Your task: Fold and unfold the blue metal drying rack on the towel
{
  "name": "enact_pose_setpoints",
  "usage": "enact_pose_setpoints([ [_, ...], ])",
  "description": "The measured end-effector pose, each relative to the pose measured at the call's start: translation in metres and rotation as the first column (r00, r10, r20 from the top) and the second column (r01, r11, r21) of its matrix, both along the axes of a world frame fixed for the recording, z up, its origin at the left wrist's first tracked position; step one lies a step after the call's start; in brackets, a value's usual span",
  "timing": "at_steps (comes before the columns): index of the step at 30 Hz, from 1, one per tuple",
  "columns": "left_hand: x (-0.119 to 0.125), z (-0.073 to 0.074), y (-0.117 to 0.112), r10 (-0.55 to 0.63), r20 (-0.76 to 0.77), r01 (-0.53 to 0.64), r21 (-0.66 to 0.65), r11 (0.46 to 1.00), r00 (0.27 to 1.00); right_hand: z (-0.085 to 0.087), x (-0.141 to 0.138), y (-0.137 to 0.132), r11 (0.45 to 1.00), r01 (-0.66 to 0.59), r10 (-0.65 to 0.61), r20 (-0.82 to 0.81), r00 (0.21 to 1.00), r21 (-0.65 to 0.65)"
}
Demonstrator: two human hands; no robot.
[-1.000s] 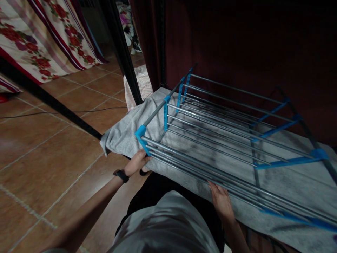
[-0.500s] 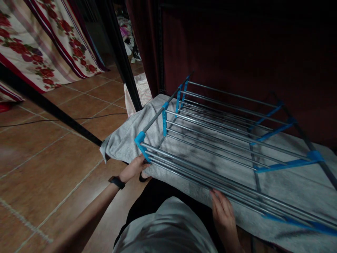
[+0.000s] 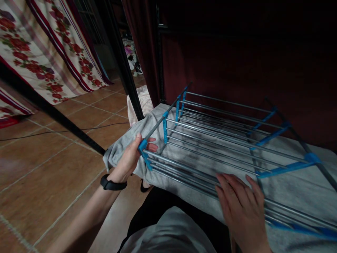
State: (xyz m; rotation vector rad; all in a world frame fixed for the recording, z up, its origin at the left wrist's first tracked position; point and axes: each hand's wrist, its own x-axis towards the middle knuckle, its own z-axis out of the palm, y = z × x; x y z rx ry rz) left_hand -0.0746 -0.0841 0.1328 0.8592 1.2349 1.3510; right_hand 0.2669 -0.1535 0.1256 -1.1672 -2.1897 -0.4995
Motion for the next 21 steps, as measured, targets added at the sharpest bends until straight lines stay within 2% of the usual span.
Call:
enact_pose_setpoints([
  [3, 0.002, 0.000, 0.004, -0.009, -0.021, 0.009, 0.021, 1.000, 1.000, -0.002, 0.002, 0.010, 0.997, -0.038, 0.042, 0.058, 0.997, -0.072],
  [8, 0.003, -0.003, 0.005, 0.052, -0.099, -0.041, 0.111, 0.993, 0.994, -0.015, 0.007, 0.017, 0.998, -0.023, 0.030, 0.111, 0.993, -0.062],
  [16, 0.015, -0.003, 0.008, 0.171, -0.087, -0.164, 0.089, 0.983, 0.981, -0.016, 0.002, 0.021, 0.999, -0.038, 0.042, 0.108, 0.993, -0.039],
  [21, 0.016, -0.007, 0.011, 0.195, -0.069, -0.189, 0.089, 0.978, 0.978, -0.022, 0.003, 0.022, 0.998, -0.053, 0.055, 0.085, 0.995, -0.029],
])
